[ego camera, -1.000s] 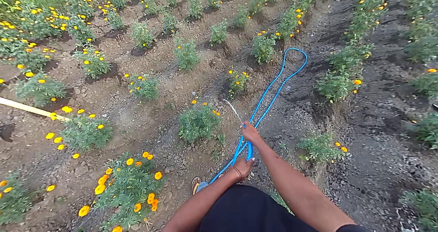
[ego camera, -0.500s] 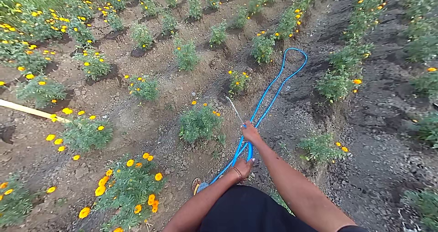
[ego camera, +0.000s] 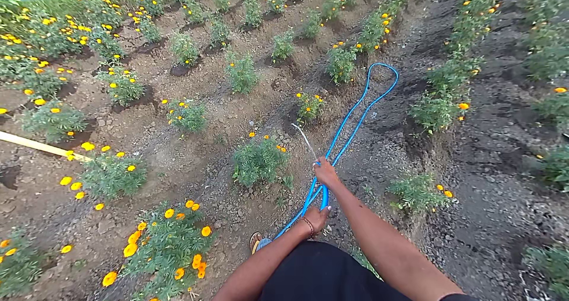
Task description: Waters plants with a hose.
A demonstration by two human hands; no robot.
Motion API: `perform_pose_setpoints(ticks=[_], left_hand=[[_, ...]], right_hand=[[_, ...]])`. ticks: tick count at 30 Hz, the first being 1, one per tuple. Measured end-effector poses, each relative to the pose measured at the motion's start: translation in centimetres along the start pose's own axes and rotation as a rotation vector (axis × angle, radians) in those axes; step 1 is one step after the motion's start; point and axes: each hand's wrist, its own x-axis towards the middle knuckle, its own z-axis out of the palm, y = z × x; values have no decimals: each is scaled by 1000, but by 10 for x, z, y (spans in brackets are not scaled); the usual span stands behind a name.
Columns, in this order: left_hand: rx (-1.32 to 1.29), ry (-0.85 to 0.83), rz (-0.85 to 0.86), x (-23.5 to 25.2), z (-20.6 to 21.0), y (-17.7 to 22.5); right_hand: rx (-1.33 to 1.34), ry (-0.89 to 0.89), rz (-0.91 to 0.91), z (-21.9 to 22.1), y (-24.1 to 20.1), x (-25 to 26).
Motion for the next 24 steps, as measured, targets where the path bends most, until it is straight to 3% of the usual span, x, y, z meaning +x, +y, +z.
perform_pose_setpoints(ticks=[24], left_hand=[[21,-9,-1,-4,0,-2]], right_hand=[[3,-21,44,2,3,-6]])
